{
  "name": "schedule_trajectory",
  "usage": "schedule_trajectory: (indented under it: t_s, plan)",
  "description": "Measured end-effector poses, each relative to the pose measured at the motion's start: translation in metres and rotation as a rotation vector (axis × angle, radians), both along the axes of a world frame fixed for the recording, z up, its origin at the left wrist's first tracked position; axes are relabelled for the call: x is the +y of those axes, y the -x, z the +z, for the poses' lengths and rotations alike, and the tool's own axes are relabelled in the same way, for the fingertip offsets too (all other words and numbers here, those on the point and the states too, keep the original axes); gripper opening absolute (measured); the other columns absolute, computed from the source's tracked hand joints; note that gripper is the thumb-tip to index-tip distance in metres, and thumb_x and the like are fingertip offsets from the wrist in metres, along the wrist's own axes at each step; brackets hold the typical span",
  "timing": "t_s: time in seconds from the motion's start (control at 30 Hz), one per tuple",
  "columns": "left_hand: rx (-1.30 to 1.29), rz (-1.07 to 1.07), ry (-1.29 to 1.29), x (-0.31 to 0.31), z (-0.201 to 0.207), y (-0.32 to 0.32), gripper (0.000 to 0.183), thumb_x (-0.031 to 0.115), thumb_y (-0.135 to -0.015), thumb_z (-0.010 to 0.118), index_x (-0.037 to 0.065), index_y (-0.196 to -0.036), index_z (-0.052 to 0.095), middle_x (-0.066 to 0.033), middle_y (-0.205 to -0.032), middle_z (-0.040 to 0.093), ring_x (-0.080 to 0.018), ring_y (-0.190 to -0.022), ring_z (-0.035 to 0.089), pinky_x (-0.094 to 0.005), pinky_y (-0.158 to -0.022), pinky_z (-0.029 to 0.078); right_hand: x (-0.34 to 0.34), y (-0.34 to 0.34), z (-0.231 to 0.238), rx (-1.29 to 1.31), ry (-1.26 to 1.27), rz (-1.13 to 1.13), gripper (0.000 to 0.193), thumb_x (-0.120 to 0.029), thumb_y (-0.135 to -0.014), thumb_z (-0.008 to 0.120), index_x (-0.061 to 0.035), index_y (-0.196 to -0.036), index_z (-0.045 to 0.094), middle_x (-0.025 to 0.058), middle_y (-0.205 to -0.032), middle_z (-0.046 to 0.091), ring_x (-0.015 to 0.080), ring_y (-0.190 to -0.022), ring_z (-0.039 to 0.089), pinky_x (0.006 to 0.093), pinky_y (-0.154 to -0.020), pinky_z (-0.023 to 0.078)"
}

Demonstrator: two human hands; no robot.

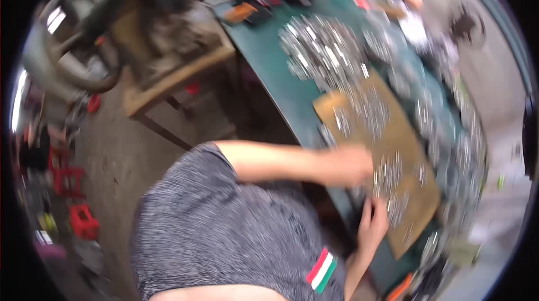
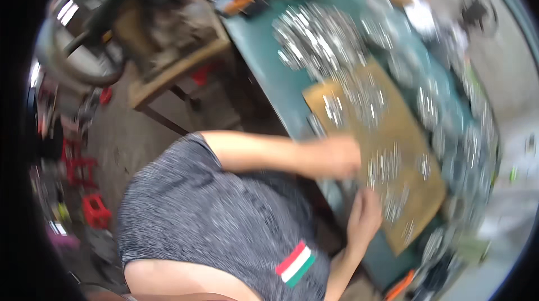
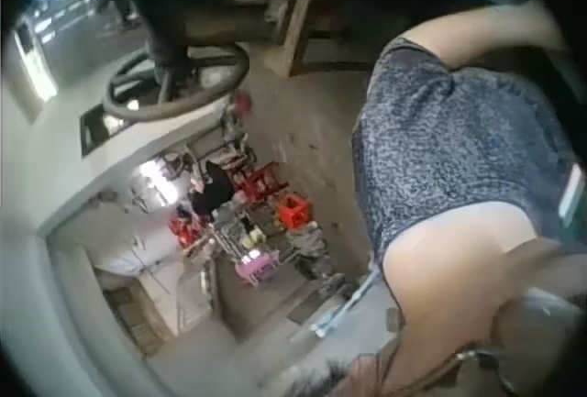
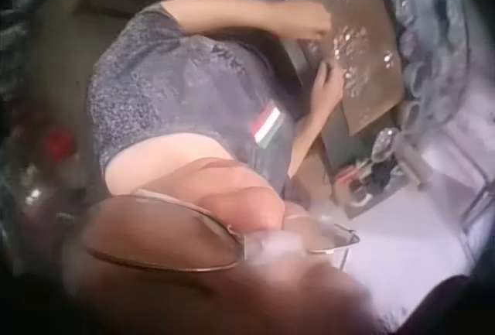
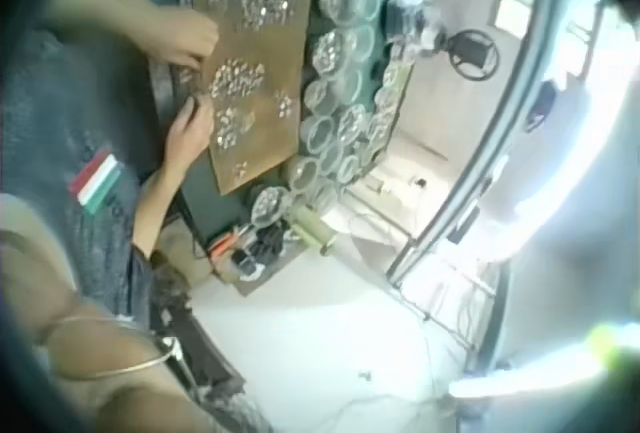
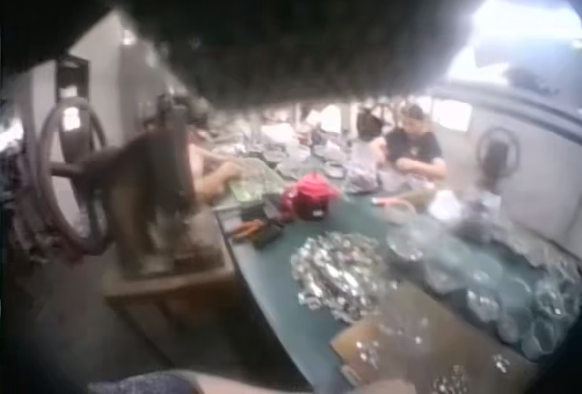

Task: The person arranges small metal components into a metal jig by hand, inserts the jig into a manual press machine, and turns the wheel to press them.

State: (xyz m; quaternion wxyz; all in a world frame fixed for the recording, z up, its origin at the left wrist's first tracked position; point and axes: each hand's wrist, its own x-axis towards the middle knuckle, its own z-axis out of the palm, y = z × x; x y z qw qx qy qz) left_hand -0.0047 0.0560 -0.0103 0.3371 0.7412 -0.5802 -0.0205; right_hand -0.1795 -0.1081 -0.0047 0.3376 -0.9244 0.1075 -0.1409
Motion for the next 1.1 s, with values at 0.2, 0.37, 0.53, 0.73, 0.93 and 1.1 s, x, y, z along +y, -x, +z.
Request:
schedule_trajectory:
  t_s: [0.2,0.37,0.53,0.73,0.93,1.1]
  plan:
    - [0.087,-0.042,0.186,-0.006,-0.003,-0.002,0.016,0.012,-0.083,0.075,0.005,-0.092,0.064,-0.0093,-0.094,0.063,-0.0323,-0.092,0.061,-0.0420,-0.078,0.051,-0.009,-0.010,-0.001,-0.046,-0.044,-0.041,0.009,-0.008,-0.094,0.066,-0.0037,-0.101,0.068,0.0144,-0.108,0.072,0.0333,-0.104,0.068,0.0399,-0.091,0.052]
    - [0.030,-0.129,0.151,-0.025,-0.020,0.015,0.018,0.011,-0.083,0.076,0.006,-0.093,0.063,-0.0073,-0.098,0.063,-0.0295,-0.096,0.061,-0.0403,-0.081,0.050,-0.014,-0.001,-0.007,-0.060,-0.042,-0.075,0.008,-0.008,-0.092,0.068,-0.0047,-0.100,0.069,0.0142,-0.107,0.073,0.0314,-0.106,0.069,0.0395,-0.093,0.051]
    - [-0.047,-0.122,0.124,-0.028,-0.025,0.021,0.019,0.012,-0.082,0.077,0.006,-0.094,0.063,-0.0062,-0.099,0.063,-0.0284,-0.096,0.061,-0.0399,-0.082,0.050,-0.015,-0.001,-0.010,-0.061,-0.052,-0.089,0.008,-0.007,-0.091,0.069,-0.0043,-0.098,0.069,0.0130,-0.104,0.073,0.0300,-0.106,0.070,0.0395,-0.093,0.051]
    - [0.036,-0.181,0.134,-0.026,-0.027,0.005,0.016,0.012,-0.085,0.075,0.005,-0.095,0.065,-0.0072,-0.097,0.064,-0.0287,-0.094,0.062,-0.0397,-0.081,0.051,-0.019,-0.006,-0.011,-0.082,0.001,-0.067,0.009,-0.005,-0.090,0.070,-0.0035,-0.099,0.069,0.0132,-0.103,0.073,0.0305,-0.103,0.070,0.0386,-0.091,0.052]
    - [0.155,-0.151,0.070,-0.027,-0.019,0.002,0.019,0.014,-0.085,0.076,0.005,-0.097,0.065,-0.0085,-0.095,0.064,-0.0306,-0.092,0.061,-0.0402,-0.080,0.050,-0.033,-0.013,-0.002,-0.138,-0.022,-0.094,0.012,0.000,-0.092,0.067,-0.0025,-0.104,0.070,0.0119,-0.108,0.072,0.0266,-0.093,0.072,0.0335,-0.080,0.056]
    - [0.038,-0.118,0.049,-0.032,-0.023,0.007,0.018,0.013,-0.084,0.076,0.009,-0.097,0.064,-0.0057,-0.097,0.060,-0.0279,-0.094,0.059,-0.0396,-0.082,0.049,-0.052,-0.021,-0.010,-0.147,0.200,-0.195,0.020,-0.001,-0.092,0.065,-0.0056,-0.110,0.072,0.0102,-0.117,0.072,0.0271,-0.102,0.072,0.0351,-0.084,0.058]
